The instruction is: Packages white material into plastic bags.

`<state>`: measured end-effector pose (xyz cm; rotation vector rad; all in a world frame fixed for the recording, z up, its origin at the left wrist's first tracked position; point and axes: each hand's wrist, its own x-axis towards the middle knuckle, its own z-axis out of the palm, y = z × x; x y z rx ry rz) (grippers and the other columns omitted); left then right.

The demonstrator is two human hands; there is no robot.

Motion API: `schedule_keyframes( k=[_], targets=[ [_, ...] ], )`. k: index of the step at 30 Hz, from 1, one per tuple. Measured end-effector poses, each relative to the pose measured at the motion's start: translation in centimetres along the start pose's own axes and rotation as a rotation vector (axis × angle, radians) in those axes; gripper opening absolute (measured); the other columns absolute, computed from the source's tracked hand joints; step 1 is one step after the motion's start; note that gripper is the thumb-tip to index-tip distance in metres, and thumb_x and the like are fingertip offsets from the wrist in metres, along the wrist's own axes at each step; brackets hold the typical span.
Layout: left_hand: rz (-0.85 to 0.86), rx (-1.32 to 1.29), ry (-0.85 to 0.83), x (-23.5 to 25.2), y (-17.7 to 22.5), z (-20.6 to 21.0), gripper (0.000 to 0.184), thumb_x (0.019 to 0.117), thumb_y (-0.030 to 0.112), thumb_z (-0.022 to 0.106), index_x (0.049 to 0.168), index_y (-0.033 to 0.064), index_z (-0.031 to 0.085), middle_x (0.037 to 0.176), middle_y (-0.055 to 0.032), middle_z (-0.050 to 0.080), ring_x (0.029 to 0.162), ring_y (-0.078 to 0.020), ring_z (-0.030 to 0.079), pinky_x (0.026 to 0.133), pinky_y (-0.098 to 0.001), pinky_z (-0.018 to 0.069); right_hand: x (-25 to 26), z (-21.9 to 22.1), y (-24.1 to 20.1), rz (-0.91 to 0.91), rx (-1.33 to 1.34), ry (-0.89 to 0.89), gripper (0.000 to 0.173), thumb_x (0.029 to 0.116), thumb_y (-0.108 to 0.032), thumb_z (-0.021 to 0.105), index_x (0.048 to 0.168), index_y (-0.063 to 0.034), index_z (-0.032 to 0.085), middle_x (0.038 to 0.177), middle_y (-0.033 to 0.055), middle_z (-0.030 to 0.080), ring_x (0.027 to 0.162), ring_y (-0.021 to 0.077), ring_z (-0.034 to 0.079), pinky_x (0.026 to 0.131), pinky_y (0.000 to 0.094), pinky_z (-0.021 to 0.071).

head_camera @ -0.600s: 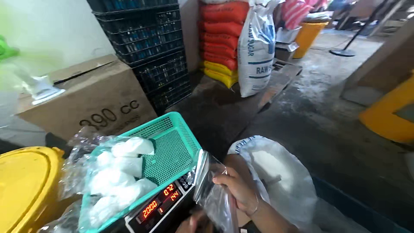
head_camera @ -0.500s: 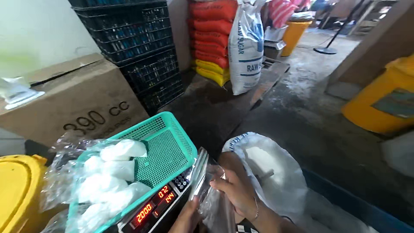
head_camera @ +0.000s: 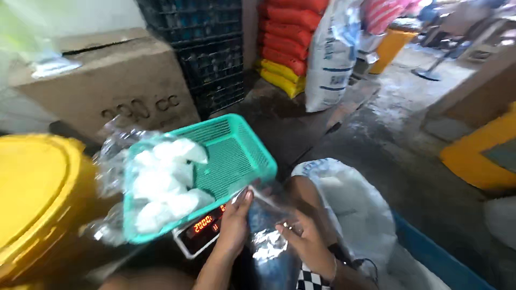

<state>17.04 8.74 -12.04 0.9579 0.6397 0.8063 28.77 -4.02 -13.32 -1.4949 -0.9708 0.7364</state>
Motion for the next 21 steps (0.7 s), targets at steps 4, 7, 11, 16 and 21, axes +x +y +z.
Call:
schedule_keyframes(
  k=[4, 7, 11, 16, 21],
  targets=[
    [0.106, -0.114, -0.072, 0.2, 1.2, -1.8, 0.035, 0.108, 0.004, 0.037, 0.137, -0.005, 0.054, 0.112, -0.0062, 0.076, 0.101, -0.0128, 0.074, 0.093, -0.0302, 0.0599, 1.1, 1.7, -0.5, -0.046, -0.111, -0.085, 0.035, 0.0947, -0.013, 0.062, 0.121, 0.0099, 0.061, 0.101, 0.0017, 0.074, 0.082, -0.0065, 0.066, 0.074, 0.0138, 0.0556],
    [0.092, -0.13, -0.114, 0.2, 1.5, -2.7, 0.038, 0.1084, 0.005, 0.037, 0.143, -0.0064, 0.048, 0.115, -0.0103, 0.075, 0.101, -0.0176, 0.074, 0.091, -0.0339, 0.0611, 0.9, 2.6, 0.1, -0.008, -0.059, -0.115, 0.03, 0.0947, -0.01, 0.06, 0.119, 0.0075, 0.064, 0.088, -0.0038, 0.07, 0.065, -0.0074, 0.059, 0.06, 0.0124, 0.0524],
    [0.088, -0.101, -0.143, 0.0, 1.9, -2.9, 0.039, 0.1082, 0.003, 0.038, 0.146, -0.0058, 0.045, 0.116, -0.0095, 0.074, 0.099, -0.0165, 0.074, 0.088, -0.033, 0.0619, 0.5, 3.2, 0.5, -0.003, -0.012, -0.115, 0.026, 0.0929, -0.007, 0.062, 0.116, 0.0036, 0.064, 0.084, -0.0082, 0.07, 0.058, -0.0082, 0.057, 0.054, 0.011, 0.05],
    [0.133, -0.033, -0.121, -0.1, 1.8, -2.9, 0.038, 0.107, 0.001, 0.041, 0.144, -0.0065, 0.047, 0.113, -0.0041, 0.074, 0.099, -0.0073, 0.071, 0.092, -0.0261, 0.0581, 0.9, 2.0, 0.7, 0.009, 0.013, -0.199, 0.02, 0.0953, -0.014, 0.063, 0.11, -0.0027, 0.069, 0.093, -0.0085, 0.073, 0.076, -0.0049, 0.066, 0.068, 0.016, 0.0578],
    [0.144, 0.025, -0.132, -0.2, 1.9, -2.9, 0.036, 0.1057, 0.001, 0.045, 0.141, -0.0062, 0.049, 0.115, -0.0016, 0.073, 0.099, -0.0021, 0.069, 0.092, -0.0216, 0.056, 2.5, 0.7, 0.1, 0.008, 0.044, -0.222, 0.016, 0.1014, -0.018, 0.057, 0.101, -0.0114, 0.072, 0.085, -0.0135, 0.072, 0.075, -0.0038, 0.067, 0.071, 0.0183, 0.0581]
  ],
)
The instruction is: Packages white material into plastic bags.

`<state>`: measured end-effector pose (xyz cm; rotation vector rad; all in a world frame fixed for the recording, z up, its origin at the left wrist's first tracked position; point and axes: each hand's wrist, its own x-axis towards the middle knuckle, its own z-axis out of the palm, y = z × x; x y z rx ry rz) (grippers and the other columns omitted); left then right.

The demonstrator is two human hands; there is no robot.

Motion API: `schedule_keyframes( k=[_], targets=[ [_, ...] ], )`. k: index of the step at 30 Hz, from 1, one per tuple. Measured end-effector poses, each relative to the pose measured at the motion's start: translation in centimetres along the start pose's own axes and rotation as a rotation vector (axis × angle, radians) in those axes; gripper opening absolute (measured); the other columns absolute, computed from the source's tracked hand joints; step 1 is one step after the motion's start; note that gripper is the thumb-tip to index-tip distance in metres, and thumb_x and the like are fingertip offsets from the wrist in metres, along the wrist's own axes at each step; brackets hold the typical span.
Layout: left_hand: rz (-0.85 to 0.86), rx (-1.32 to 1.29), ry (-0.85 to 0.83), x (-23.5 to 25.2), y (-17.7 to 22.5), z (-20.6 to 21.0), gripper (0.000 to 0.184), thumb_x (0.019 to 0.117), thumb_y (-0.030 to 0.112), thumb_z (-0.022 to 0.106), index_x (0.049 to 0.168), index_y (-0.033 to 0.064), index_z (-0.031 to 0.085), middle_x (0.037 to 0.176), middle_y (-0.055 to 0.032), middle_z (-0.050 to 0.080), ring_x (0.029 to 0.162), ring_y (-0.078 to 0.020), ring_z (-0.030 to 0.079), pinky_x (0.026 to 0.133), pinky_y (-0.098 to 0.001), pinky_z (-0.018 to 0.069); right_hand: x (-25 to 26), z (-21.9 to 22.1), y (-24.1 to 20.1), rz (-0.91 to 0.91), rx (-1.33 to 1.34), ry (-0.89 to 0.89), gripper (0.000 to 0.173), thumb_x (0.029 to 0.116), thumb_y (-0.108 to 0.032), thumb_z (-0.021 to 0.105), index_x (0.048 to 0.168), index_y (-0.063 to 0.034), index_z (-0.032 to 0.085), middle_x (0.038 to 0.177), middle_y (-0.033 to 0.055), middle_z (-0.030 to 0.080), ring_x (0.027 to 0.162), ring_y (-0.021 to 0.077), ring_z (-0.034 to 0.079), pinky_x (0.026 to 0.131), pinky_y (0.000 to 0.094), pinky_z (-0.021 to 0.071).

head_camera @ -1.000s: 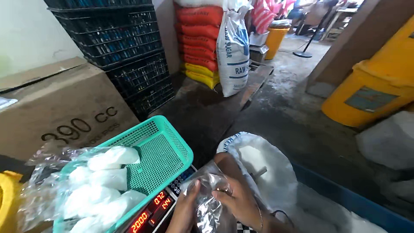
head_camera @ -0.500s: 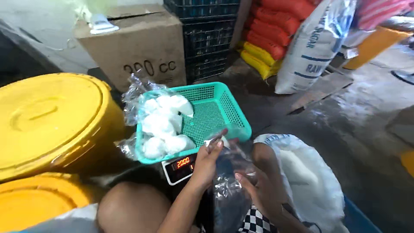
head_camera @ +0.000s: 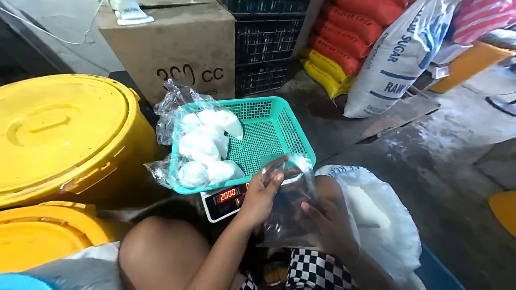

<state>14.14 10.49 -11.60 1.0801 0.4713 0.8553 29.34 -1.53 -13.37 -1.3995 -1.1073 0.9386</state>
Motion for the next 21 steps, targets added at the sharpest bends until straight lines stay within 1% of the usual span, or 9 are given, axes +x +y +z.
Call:
schedule_keyframes(
  k=[3, 5, 9, 11, 13, 15, 17, 20, 21],
  targets=[
    [0.008, -0.005, -0.011, -0.1, -0.2, 0.2, 0.037, 0.1049, 0.0, 0.045, 0.142, -0.0062, 0.048, 0.111, 0.0003, 0.073, 0.096, -0.0013, 0.069, 0.091, -0.0214, 0.0565, 0.5, 0.1, -0.3, -0.029, -0.019, 0.016, 0.018, 0.1007, -0.01, 0.056, 0.103, -0.0054, 0.072, 0.088, -0.0115, 0.072, 0.077, -0.0048, 0.066, 0.072, 0.0169, 0.0578],
    [0.031, -0.034, -0.03, 0.0, -0.2, 0.2, 0.039, 0.1043, -0.002, 0.045, 0.143, -0.0059, 0.047, 0.113, -0.0002, 0.075, 0.098, -0.0032, 0.07, 0.091, -0.0228, 0.057, 0.8, 0.2, -0.3, -0.061, -0.066, 0.022, 0.015, 0.0989, -0.008, 0.058, 0.101, -0.0044, 0.072, 0.084, -0.0113, 0.071, 0.075, -0.0057, 0.065, 0.071, 0.0153, 0.0567],
    [0.021, -0.116, -0.109, 0.0, -0.2, -0.2, 0.047, 0.1043, -0.003, 0.044, 0.15, -0.0084, 0.034, 0.126, -0.0115, 0.071, 0.112, -0.017, 0.071, 0.1, -0.0333, 0.057, 1.1, 0.5, -0.7, -0.075, -0.114, 0.067, 0.013, 0.0962, -0.007, 0.06, 0.099, -0.0017, 0.071, 0.08, -0.0084, 0.07, 0.071, -0.004, 0.066, 0.068, 0.0154, 0.057],
    [0.009, -0.113, -0.082, 0.0, -0.2, -0.1, 0.045, 0.1045, -0.001, 0.045, 0.148, -0.0084, 0.039, 0.124, -0.0105, 0.071, 0.109, -0.0156, 0.071, 0.097, -0.0327, 0.0581, 1.3, 0.4, -0.8, -0.08, -0.121, 0.061, 0.013, 0.0967, -0.008, 0.059, 0.1, -0.0022, 0.07, 0.08, -0.0079, 0.07, 0.07, -0.0028, 0.066, 0.066, 0.0166, 0.0572],
    [0.014, -0.088, -0.028, -0.1, -0.2, 0.1, 0.036, 0.1043, -0.001, 0.046, 0.14, -0.0078, 0.051, 0.117, -0.0059, 0.072, 0.102, -0.0098, 0.071, 0.094, -0.0286, 0.0589, 1.4, 0.4, -0.8, -0.073, -0.122, 0.041, 0.013, 0.0967, -0.008, 0.058, 0.1, -0.0031, 0.07, 0.08, -0.0081, 0.071, 0.07, -0.0018, 0.066, 0.067, 0.0181, 0.0584],
    [0.017, -0.099, 0.007, -0.3, -0.1, 0.3, 0.028, 0.1046, -0.002, 0.044, 0.13, -0.0066, 0.057, 0.109, -0.0029, 0.075, 0.098, -0.0077, 0.073, 0.091, -0.0271, 0.0597, 1.4, 0.3, -0.8, -0.063, -0.106, 0.012, 0.013, 0.0961, -0.007, 0.059, 0.101, -0.0034, 0.07, 0.081, -0.0079, 0.071, 0.07, -0.0001, 0.067, 0.067, 0.0197, 0.059],
    [0.011, -0.068, 0.034, -0.2, 0.0, 0.4, 0.025, 0.1049, -0.001, 0.045, 0.126, -0.006, 0.059, 0.104, -0.001, 0.076, 0.094, -0.0053, 0.072, 0.089, -0.0247, 0.0596, 1.7, 0.3, -1.2, -0.055, -0.086, 0.019, 0.017, 0.0946, -0.007, 0.062, 0.109, -0.0008, 0.067, 0.088, -0.0061, 0.073, 0.074, 0.0011, 0.069, 0.071, 0.0206, 0.0605],
    [-0.01, 0.07, 0.004, -0.3, 0.0, -0.1, 0.027, 0.1049, 0.002, 0.049, 0.128, -0.0076, 0.059, 0.107, -0.0046, 0.075, 0.095, -0.0073, 0.073, 0.089, -0.026, 0.0602, 2.9, 0.0, -2.6, -0.01, -0.012, 0.083, 0.037, 0.092, -0.008, 0.067, 0.126, 0.0035, 0.056, 0.106, 0.0005, 0.073, 0.092, 0.0048, 0.071, 0.084, 0.0228, 0.0604],
    [-0.011, 0.137, -0.023, -0.3, -0.1, -0.3, 0.028, 0.1048, 0.003, 0.05, 0.129, -0.0075, 0.058, 0.107, -0.0053, 0.075, 0.095, -0.0078, 0.073, 0.088, -0.0265, 0.0607, 3.4, -0.2, -3.1, -0.018, -0.025, 0.096, 0.041, 0.0925, -0.008, 0.067, 0.13, 0.0054, 0.055, 0.108, 0.0026, 0.072, 0.094, 0.0053, 0.07, 0.085, 0.0231, 0.0595]
  ],
)
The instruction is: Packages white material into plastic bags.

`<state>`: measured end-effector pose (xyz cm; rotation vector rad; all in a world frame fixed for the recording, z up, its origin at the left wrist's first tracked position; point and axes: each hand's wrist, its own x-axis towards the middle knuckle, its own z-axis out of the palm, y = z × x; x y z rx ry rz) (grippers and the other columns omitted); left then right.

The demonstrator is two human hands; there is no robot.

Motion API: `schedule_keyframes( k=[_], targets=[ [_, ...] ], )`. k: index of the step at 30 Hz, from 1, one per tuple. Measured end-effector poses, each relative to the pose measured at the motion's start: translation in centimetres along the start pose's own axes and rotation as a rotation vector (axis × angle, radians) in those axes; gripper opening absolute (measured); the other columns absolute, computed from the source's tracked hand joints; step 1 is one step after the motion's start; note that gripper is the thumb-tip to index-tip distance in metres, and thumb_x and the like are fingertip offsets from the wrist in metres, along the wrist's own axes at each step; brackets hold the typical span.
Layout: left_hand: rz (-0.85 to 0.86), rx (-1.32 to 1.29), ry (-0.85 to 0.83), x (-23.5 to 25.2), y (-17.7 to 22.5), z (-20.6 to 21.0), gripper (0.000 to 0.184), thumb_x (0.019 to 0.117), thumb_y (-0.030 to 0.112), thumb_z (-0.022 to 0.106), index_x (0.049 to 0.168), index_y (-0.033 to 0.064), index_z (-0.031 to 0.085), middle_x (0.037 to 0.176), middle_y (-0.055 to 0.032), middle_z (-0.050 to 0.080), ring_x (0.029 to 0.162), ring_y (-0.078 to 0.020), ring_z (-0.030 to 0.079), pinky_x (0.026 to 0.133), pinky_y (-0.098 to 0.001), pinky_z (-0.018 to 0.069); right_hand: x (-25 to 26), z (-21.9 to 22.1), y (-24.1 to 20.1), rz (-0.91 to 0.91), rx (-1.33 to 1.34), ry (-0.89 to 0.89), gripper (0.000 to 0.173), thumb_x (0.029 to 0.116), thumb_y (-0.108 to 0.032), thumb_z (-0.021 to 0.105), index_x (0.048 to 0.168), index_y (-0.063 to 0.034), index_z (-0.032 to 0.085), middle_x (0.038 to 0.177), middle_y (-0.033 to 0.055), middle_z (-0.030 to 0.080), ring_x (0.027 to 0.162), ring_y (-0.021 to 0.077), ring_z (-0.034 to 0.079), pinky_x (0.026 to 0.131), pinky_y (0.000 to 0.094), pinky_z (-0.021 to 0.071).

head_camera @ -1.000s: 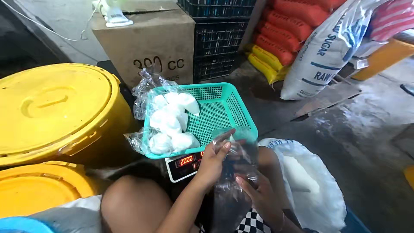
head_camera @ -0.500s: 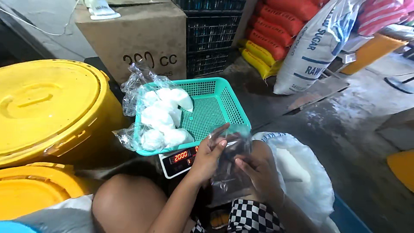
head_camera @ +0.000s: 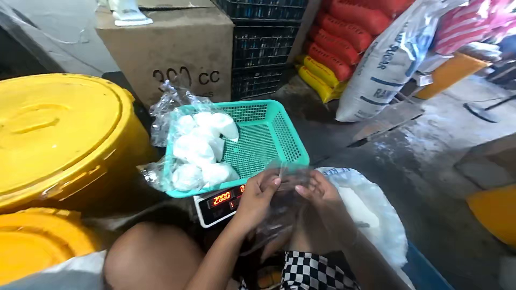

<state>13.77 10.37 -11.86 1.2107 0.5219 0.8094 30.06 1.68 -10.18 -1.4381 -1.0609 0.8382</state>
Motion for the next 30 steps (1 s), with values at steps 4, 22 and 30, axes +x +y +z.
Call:
schedule_keyframes(
  k=[4, 22, 30],
  targets=[
    [0.065, 0.332, -0.108, -0.1, -1.5, 0.1, 0.044, 0.1026, 0.007, 0.054, 0.145, -0.0028, 0.049, 0.1, -0.0045, 0.074, 0.084, -0.0043, 0.071, 0.08, -0.0242, 0.0604, 1.5, -1.7, -1.2, -0.104, -0.261, -0.083, 0.031, 0.0939, -0.011, 0.068, 0.119, 0.0076, 0.065, 0.1, 0.0057, 0.071, 0.087, 0.0032, 0.067, 0.079, 0.0201, 0.0566],
    [0.151, 0.614, 0.154, -0.1, -3.0, 1.8, 0.02, 0.0996, 0.013, 0.052, 0.094, 0.0033, 0.068, 0.066, 0.0048, 0.059, 0.056, 0.0034, 0.053, 0.055, -0.0148, 0.0449, 1.2, 0.3, -0.6, -0.201, -0.626, -0.046, 0.026, 0.1016, -0.005, 0.048, 0.088, 0.0091, 0.066, 0.075, 0.0168, 0.062, 0.071, 0.0229, 0.061, 0.069, 0.0365, 0.0507],
    [0.146, 0.834, 0.166, -0.7, -2.6, 2.5, 0.036, 0.1012, 0.02, 0.045, 0.076, 0.0026, 0.064, 0.057, -0.0029, 0.053, 0.052, -0.0135, 0.054, 0.052, -0.0349, 0.0458, 1.2, 1.8, 2.2, -0.332, -0.336, 0.04, 0.046, 0.1032, -0.019, 0.056, 0.062, 0.0019, 0.057, 0.054, -0.0016, 0.045, 0.052, -0.0002, 0.041, 0.052, 0.0179, 0.0346]
  ],
)
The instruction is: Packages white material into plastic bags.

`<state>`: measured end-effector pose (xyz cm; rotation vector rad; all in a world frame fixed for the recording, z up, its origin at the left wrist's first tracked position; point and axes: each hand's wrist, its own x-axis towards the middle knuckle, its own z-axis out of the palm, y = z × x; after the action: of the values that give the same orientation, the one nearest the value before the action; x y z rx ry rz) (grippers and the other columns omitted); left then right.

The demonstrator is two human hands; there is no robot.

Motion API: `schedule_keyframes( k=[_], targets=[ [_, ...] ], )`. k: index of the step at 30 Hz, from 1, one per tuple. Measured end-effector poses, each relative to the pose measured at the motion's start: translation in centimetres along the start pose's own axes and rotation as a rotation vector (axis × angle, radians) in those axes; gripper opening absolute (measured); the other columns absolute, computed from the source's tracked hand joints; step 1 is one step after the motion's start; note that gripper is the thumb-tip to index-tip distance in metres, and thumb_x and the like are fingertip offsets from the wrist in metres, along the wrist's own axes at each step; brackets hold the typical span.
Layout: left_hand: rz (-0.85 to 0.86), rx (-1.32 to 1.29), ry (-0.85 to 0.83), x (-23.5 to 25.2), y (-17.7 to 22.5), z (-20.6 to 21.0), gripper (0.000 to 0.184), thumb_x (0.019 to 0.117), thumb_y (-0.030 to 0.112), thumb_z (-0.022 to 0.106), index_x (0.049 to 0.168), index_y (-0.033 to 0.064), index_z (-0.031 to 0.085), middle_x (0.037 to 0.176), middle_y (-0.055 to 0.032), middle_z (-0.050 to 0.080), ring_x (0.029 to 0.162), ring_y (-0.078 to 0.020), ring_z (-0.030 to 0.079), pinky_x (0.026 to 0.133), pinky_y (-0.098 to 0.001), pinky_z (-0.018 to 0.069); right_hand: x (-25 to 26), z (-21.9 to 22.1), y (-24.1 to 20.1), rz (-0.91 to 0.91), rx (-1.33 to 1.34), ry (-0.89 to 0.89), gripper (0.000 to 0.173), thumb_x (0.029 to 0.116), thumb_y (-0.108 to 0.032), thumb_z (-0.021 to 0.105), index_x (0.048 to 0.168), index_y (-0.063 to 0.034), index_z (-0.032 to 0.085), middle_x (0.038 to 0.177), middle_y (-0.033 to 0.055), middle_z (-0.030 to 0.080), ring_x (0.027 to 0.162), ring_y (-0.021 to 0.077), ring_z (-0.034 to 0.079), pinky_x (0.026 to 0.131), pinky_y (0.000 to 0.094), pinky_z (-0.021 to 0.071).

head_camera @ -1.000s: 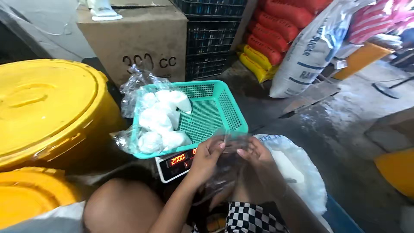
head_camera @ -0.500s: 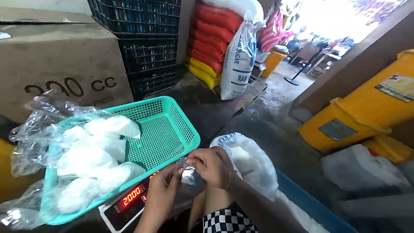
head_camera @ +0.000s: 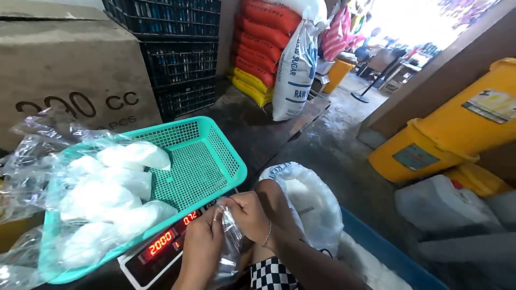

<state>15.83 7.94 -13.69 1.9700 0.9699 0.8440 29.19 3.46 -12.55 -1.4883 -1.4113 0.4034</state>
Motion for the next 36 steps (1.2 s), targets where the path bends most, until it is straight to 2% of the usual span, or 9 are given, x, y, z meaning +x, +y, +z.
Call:
schedule_keyframes(
  k=[4, 8, 11, 13, 16, 21, 24, 28, 36],
  targets=[
    [-0.003, -0.055, 0.109, 0.2, -0.8, 0.0, 0.041, 0.1007, 0.023, 0.044, 0.065, 0.0066, 0.056, 0.053, 0.0028, 0.047, 0.049, -0.0051, 0.048, 0.049, -0.027, 0.0411, 0.4, -0.6, -1.0, 0.197, 0.314, -0.109, 0.034, 0.0987, -0.015, 0.065, 0.068, -0.0061, 0.054, 0.059, -0.0108, 0.045, 0.054, -0.0072, 0.042, 0.053, 0.0122, 0.036],
    [0.061, -0.101, 0.256, 0.7, -1.2, -1.2, 0.029, 0.1004, 0.013, 0.045, 0.092, -0.0054, 0.065, 0.067, -0.004, 0.059, 0.058, -0.0007, 0.054, 0.057, -0.0183, 0.0458, 1.0, -2.2, -1.9, 0.358, 0.467, -0.326, 0.011, 0.0968, -0.001, 0.062, 0.106, 0.0058, 0.063, 0.087, -0.0014, 0.067, 0.073, -0.0003, 0.063, 0.07, 0.0189, 0.0554],
    [0.091, -0.203, 0.264, 0.9, -1.3, -1.0, 0.026, 0.0987, 0.009, 0.047, 0.113, -0.0054, 0.063, 0.072, 0.0024, 0.062, 0.056, 0.0089, 0.052, 0.054, -0.0095, 0.0454, 1.0, -1.9, -2.0, 0.356, 0.387, -0.311, 0.01, 0.1006, -0.003, 0.058, 0.097, 0.0046, 0.064, 0.074, -0.0042, 0.061, 0.059, -0.004, 0.054, 0.057, 0.0144, 0.0478],
    [0.112, -0.234, 0.286, 0.8, -1.3, -0.5, 0.026, 0.1013, 0.011, 0.047, 0.114, -0.0065, 0.062, 0.071, 0.0031, 0.061, 0.055, 0.01, 0.05, 0.053, -0.0087, 0.0438, 0.8, -1.2, -2.1, 0.299, 0.281, -0.244, 0.02, 0.1034, -0.007, 0.055, 0.091, 0.0049, 0.063, 0.069, -0.0043, 0.054, 0.058, -0.0058, 0.047, 0.056, 0.0124, 0.0408],
    [0.149, -0.239, 0.34, 0.5, -1.2, 0.1, 0.024, 0.1031, 0.011, 0.047, 0.107, -0.0082, 0.061, 0.072, 0.0026, 0.06, 0.06, 0.0131, 0.051, 0.059, -0.0055, 0.0437, 0.5, 0.5, -2.4, 0.239, 0.165, -0.147, 0.029, 0.1061, -0.008, 0.048, 0.09, 0.0092, 0.065, 0.073, 0.0022, 0.057, 0.069, -0.0015, 0.051, 0.067, 0.0161, 0.0444],
    [0.123, -0.287, 0.39, -0.1, -0.9, 0.6, 0.023, 0.096, 0.005, 0.048, 0.11, -0.0106, 0.058, 0.072, 0.0047, 0.062, 0.063, 0.0153, 0.054, 0.062, -0.0048, 0.0456, 0.6, 2.4, -1.9, 0.279, 0.357, -0.074, 0.037, 0.1041, -0.01, 0.053, 0.069, -0.0008, 0.062, 0.058, -0.0081, 0.05, 0.054, -0.0067, 0.047, 0.054, 0.0135, 0.0404],
    [0.125, -0.36, 0.441, 0.0, -1.1, 0.3, 0.021, 0.099, 0.006, 0.048, 0.112, -0.0109, 0.052, 0.071, 0.0081, 0.057, 0.058, 0.0156, 0.049, 0.057, -0.0046, 0.0439, 0.6, 1.7, -2.0, 0.273, 0.491, -0.152, 0.022, 0.0986, -0.01, 0.061, 0.078, -0.0032, 0.061, 0.065, -0.0096, 0.055, 0.06, -0.0064, 0.052, 0.059, 0.0138, 0.0455],
    [0.121, -0.431, 0.484, 0.5, -1.5, -0.9, 0.018, 0.1054, 0.01, 0.045, 0.111, -0.0066, 0.049, 0.078, 0.013, 0.056, 0.063, 0.0172, 0.051, 0.06, -0.0036, 0.0459, 0.2, 0.1, -2.6, 0.218, 0.418, -0.299, 0.02, 0.0903, 0.001, 0.071, 0.105, 0.0121, 0.064, 0.095, 0.0082, 0.071, 0.087, 0.0011, 0.067, 0.083, 0.02, 0.0567],
    [0.162, -0.441, 0.526, 0.8, -2.0, -0.6, 0.025, 0.107, 0.01, 0.043, 0.107, -0.0126, 0.053, 0.093, 0.0053, 0.059, 0.079, 0.0164, 0.054, 0.075, -0.0042, 0.0476, 0.2, 1.8, -3.4, 0.168, 0.176, -0.161, 0.021, 0.1006, -0.003, 0.051, 0.094, 0.0108, 0.066, 0.072, 0.0043, 0.06, 0.064, -0.0028, 0.053, 0.063, 0.014, 0.0459]
  ],
)
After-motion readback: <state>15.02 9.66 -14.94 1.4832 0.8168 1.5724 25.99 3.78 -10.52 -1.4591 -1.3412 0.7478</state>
